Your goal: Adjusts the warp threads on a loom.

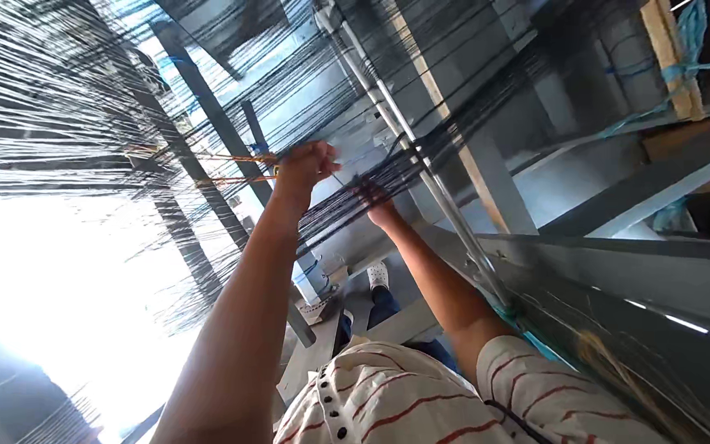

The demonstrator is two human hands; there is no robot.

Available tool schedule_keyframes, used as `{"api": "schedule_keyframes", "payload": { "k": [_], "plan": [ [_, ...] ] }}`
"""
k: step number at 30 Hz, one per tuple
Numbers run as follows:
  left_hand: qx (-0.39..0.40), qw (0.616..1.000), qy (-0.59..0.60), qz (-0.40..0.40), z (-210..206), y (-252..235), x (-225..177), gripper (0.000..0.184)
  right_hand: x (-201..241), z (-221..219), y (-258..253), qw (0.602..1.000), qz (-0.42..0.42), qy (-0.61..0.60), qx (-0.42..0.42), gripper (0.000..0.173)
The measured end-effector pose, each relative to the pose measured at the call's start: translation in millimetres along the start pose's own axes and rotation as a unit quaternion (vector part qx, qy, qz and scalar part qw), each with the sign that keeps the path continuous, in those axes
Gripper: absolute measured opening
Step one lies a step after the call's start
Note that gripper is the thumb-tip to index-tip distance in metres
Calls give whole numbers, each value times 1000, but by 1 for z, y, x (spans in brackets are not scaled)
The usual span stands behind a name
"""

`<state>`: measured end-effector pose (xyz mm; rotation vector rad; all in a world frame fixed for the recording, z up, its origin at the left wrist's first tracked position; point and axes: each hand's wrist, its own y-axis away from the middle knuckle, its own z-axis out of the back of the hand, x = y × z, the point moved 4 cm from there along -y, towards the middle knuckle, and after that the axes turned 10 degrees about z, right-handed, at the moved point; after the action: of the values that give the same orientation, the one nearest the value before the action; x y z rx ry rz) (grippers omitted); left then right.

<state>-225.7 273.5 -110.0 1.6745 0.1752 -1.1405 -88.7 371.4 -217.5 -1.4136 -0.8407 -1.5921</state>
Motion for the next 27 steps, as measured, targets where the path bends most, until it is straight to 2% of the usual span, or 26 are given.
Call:
{"api": "schedule_keyframes", "payload": {
  "k": [2,5,9,11,14,18,23,25,27],
  "plan": [
    [-14,999,31,11,4,1,-1,23,-8,7,10,999,2,46,-7,27],
    [-30,997,72,25,8,6,0,24,-19,18,23,989,10,143,39,31],
    [-61,994,85,-6,12,6,-7,22,-31,42,28,973,67,218,20,26],
    [-78,995,50,-32,14,6,-10,21,-23,54,25,967,26,250,34,28],
    [-118,981,-118,-94,22,4,-7,17,-24,67,23,960,-52,271,42,33],
    [-97,965,-223,-101,20,11,-1,22,-43,74,26,978,-102,176,50,32],
    [-41,958,-274,-71,14,13,3,21,-53,56,35,964,-129,46,227,27],
    [-36,959,-276,-58,13,14,6,21,-48,46,40,949,-152,-23,274,35],
    [-38,959,-277,-39,13,15,8,20,-45,36,43,941,-147,-102,286,45]
  ]
}}
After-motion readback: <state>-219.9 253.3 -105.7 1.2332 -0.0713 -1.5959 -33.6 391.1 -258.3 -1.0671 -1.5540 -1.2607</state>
